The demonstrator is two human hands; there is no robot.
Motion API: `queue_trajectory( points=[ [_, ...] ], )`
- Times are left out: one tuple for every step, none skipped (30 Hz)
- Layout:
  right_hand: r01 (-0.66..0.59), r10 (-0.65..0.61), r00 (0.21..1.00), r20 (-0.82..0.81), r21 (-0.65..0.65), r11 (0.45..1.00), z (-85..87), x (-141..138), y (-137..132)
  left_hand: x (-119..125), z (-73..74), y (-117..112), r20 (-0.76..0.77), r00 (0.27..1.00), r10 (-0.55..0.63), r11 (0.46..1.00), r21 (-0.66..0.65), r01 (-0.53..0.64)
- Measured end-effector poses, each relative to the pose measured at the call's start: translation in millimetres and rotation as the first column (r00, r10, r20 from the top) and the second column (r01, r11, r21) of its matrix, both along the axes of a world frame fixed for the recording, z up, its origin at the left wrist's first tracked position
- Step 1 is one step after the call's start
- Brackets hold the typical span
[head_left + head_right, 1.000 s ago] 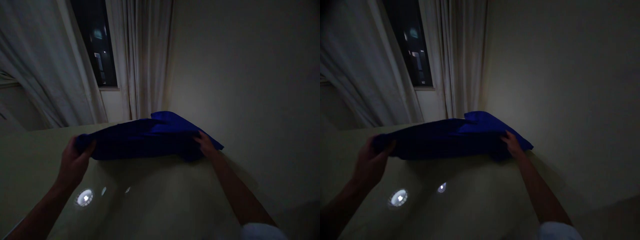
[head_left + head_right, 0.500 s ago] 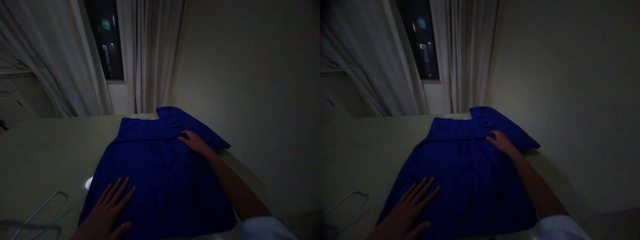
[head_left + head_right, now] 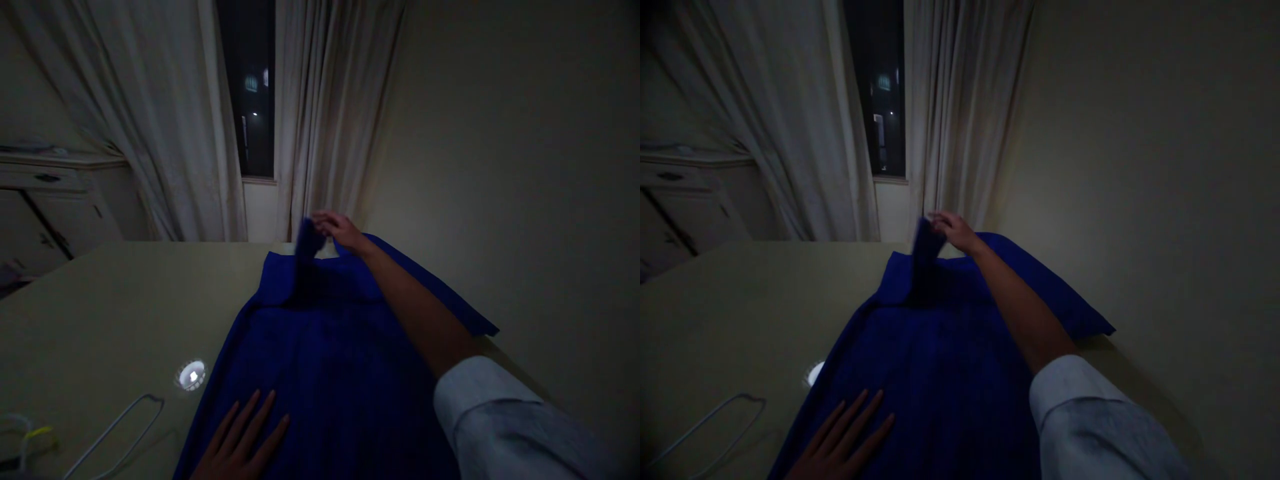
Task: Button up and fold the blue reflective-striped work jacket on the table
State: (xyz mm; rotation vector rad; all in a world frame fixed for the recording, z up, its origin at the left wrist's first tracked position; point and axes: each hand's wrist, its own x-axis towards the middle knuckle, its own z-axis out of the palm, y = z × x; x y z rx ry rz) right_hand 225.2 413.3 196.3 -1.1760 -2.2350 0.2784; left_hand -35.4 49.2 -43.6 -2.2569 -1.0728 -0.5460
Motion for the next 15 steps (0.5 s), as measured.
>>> queue_trajectory(
  points=[
    [-0.11,0.109,0.987,-0.114,-0.002,0.994,10.4,-16.4,9.0,0.1,0.8,-0.6,-0.009,1.0,-0.001,1.0,0.002,0.001],
    [-0.214,0.208,0.948,-0.239,0.001,0.977,14.9,-30.7,15.5,0.4,2.3,-1.4,-0.017,1.0,-0.006,1.0,0.004,0.006],
    [-0.292,0.274,0.9,-0.34,-0.003,0.956,12.4,-42.3,18.7,0.8,4.2,-2.1,-0.023,1.0,-0.011,1.0,0.002,0.011],
    [-0.328,0.293,0.873,-0.39,-0.026,0.944,2.7,-50.9,18.1,1.3,6.3,-2.7,-0.027,1.0,-0.013,1.0,-0.002,0.013],
    [-0.313,0.266,0.892,-0.365,-0.076,0.947,-13.8,-56.7,13.5,1.9,8.2,-3.2,-0.029,1.0,-0.013,1.0,-0.008,0.012],
    [-0.24,0.2,0.946,-0.255,-0.139,0.961,-35.7,-60.0,5.5,2.6,9.8,-3.6,-0.028,1.0,-0.012,1.0,-0.014,0.012],
    [-0.135,0.117,0.988,-0.1,-0.188,0.973,-61.1,-61.5,-5.0,3.2,10.9,-3.7,-0.027,1.0,-0.012,1.0,-0.019,0.011],
    [-0.034,0.047,0.997,0.057,-0.213,0.977,-87.5,-62.0,-16.9,3.7,11.5,-3.8,-0.026,1.0,-0.012,1.0,-0.024,0.011],
    [0.045,-0.011,0.986,0.163,-0.206,0.977,-112.5,-62.3,-28.5,4.1,11.6,-3.7,-0.027,1.0,-0.012,1.0,-0.024,0.012],
    [0.091,-0.05,0.977,0.209,-0.193,0.977,-133.8,-62.8,-38.4,4.3,11.1,-3.5,-0.028,1.0,-0.012,1.0,-0.018,0.012],
    [0.12,-0.08,0.972,0.222,-0.17,0.978,-149.3,-63.4,-45.6,4.3,10.3,-3.3,-0.029,1.0,-0.01,1.0,-0.011,0.01],
    [0.129,-0.099,0.974,0.202,-0.142,0.981,-157.8,-63.6,-49.3,4.2,9.2,-3.1,-0.031,1.0,-0.003,1.0,-0.005,0.002],
    [0.126,-0.106,0.98,0.167,-0.111,0.986,-158.7,-62.3,-49.2,4.0,7.9,-2.9,-0.033,0.999,0.002,1.0,0.0,-0.002],
    [0.118,-0.108,0.986,0.125,-0.071,0.99,-152.5,-58.0,-45.7,3.7,6.6,-2.8,-0.033,0.999,0.007,1.0,0.002,-0.007],
    [0.103,-0.101,0.992,0.08,-0.024,0.994,-140.0,-49.3,-39.5,3.5,5.4,-2.8,-0.034,0.999,0.009,1.0,-0.001,-0.009]
  ],
)
